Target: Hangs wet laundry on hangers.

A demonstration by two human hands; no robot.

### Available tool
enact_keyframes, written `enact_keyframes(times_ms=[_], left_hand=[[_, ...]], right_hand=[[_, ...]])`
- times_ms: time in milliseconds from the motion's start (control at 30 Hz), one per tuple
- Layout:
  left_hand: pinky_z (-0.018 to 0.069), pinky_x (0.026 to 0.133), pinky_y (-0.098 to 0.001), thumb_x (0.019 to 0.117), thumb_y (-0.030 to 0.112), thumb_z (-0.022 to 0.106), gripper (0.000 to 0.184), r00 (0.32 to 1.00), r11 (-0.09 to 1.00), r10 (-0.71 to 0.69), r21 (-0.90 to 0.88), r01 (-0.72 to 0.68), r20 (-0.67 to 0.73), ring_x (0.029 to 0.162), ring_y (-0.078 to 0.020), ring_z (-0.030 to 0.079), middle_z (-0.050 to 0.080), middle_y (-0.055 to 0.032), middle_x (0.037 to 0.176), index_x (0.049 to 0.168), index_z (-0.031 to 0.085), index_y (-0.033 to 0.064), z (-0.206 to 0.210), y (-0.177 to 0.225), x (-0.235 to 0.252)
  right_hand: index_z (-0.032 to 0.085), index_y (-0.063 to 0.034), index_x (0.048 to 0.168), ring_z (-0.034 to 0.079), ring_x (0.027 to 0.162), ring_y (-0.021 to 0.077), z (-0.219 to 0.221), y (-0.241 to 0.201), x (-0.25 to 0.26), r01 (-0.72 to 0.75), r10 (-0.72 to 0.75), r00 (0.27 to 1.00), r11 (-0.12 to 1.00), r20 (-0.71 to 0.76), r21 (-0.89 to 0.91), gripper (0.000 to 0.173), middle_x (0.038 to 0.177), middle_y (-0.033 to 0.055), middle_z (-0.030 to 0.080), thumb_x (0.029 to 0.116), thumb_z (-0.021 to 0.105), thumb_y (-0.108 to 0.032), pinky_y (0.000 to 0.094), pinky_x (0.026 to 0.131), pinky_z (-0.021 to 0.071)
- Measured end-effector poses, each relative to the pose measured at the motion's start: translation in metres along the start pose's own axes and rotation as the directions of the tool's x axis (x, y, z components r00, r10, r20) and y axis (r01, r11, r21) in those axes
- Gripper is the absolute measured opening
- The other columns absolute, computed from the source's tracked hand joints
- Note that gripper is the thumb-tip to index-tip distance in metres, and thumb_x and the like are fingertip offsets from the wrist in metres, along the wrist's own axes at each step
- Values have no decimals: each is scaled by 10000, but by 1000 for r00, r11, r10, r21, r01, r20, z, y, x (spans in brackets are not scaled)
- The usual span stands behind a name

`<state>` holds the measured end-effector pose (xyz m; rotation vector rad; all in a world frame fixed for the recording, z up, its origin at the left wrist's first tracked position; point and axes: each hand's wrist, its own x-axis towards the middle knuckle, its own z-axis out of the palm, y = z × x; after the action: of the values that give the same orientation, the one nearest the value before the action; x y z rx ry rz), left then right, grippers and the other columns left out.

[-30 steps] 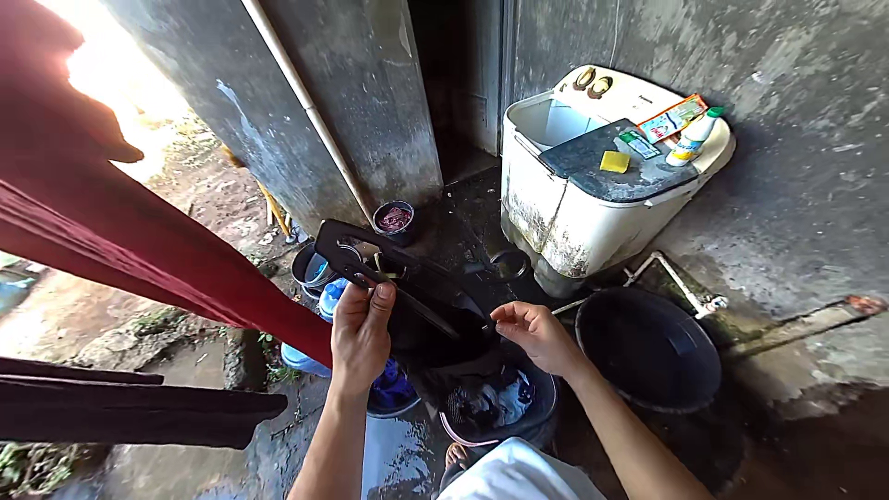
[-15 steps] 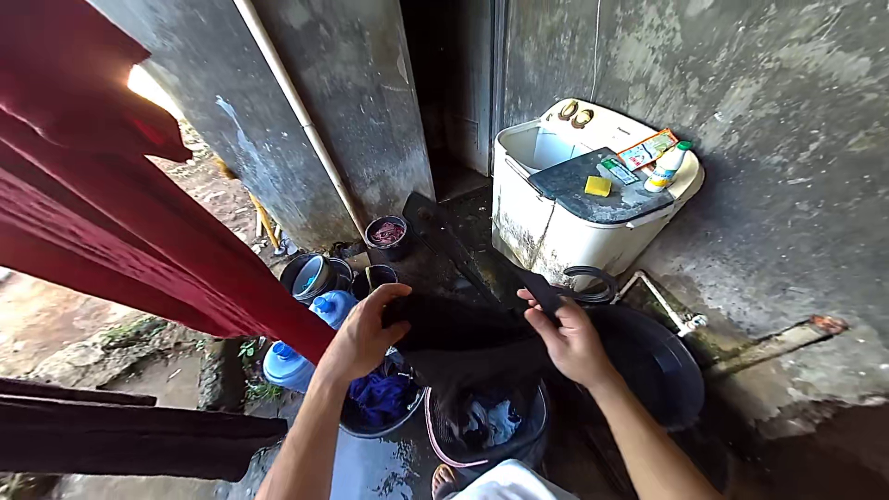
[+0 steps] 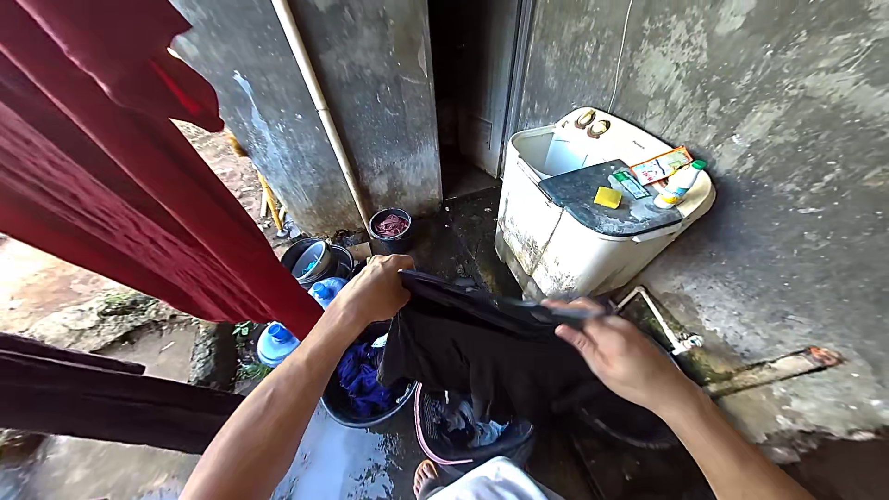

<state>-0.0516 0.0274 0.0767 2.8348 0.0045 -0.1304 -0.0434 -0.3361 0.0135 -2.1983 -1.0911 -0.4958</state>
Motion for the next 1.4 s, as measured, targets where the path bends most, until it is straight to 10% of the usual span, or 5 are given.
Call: enact_keyframes(times_ms=[600,767,900,1167,1400], left_hand=[[501,637,-403,846,136,838,139,973,995,98,-42,-91,207,660,-171,597,642,-23,713,872,702,116,-61,25,8],[555,640,-231,709,212,886,410,901,669,432,-656,-348,-38,726,-68,642,666,16,835,1030,651,114,-63,22,-3],[550,960,-412,744,545,837,661,854,804,481,-288,-520,-199,1153,-143,621,666,-5,1236,1255,702,146,-43,14,-9],[564,714,-211,990,293,629,222,674,612,544,-314,-726,-499,767,23,639,694,69,834,931,723,100,2,-1,7],[566,740,-179,1011,318,634,184,670,521,529,-424,-741,-521,792,39,656,705,114,852,981,720,157,-4,-27,13]], right_hand=[[689,-203,1335,647,552,280,-23,-26,0,2,116,961,904,249,-428,483,994,159,639,904,651,13,435,481,573],[716,-110,1234,720,906,218,-29,-10,17,-71,88,987,990,137,-120,292,1076,96,709,1043,552,-257,402,790,617],[758,-98,1094,695,946,122,-43,0,19,-118,123,992,986,34,-115,351,1058,52,718,1038,539,-367,307,836,584],[635,-183,1392,658,1125,82,-99,25,22,-314,261,942,907,212,279,657,1246,-24,697,864,756,-555,300,977,563],[776,-119,1021,701,841,25,-91,54,-6,-166,265,957,833,-118,528,175,934,-58,760,939,748,-270,215,799,599]])
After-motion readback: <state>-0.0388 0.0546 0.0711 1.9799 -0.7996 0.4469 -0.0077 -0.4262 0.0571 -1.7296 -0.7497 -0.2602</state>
